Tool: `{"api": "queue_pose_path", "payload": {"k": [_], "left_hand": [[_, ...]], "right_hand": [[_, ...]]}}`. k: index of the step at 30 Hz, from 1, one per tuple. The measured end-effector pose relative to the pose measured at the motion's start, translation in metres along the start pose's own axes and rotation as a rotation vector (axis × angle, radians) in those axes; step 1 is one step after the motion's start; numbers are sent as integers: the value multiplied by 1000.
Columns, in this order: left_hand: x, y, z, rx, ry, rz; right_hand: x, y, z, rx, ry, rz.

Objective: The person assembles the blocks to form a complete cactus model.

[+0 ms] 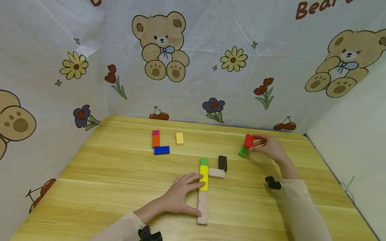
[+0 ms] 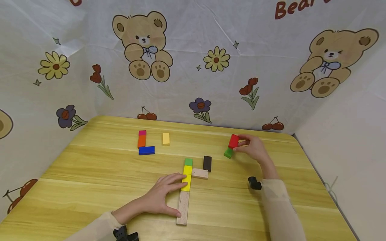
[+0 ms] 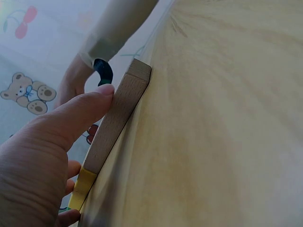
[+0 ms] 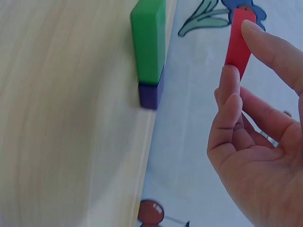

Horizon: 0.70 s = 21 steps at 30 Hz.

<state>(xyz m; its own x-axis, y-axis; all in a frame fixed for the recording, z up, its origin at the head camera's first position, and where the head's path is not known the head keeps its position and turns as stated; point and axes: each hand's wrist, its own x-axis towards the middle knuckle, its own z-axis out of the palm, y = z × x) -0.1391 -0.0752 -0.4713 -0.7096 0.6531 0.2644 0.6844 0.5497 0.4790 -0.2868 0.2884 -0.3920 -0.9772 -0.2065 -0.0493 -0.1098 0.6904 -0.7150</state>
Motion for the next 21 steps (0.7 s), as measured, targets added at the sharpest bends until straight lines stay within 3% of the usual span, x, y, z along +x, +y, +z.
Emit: {"api": "queue_pose_path", "payload": {"k": [21], "left_hand": [[1,-1,2,9,-1,1]], "right_hand": [[30,-30,47,41,-152,-119]]}}
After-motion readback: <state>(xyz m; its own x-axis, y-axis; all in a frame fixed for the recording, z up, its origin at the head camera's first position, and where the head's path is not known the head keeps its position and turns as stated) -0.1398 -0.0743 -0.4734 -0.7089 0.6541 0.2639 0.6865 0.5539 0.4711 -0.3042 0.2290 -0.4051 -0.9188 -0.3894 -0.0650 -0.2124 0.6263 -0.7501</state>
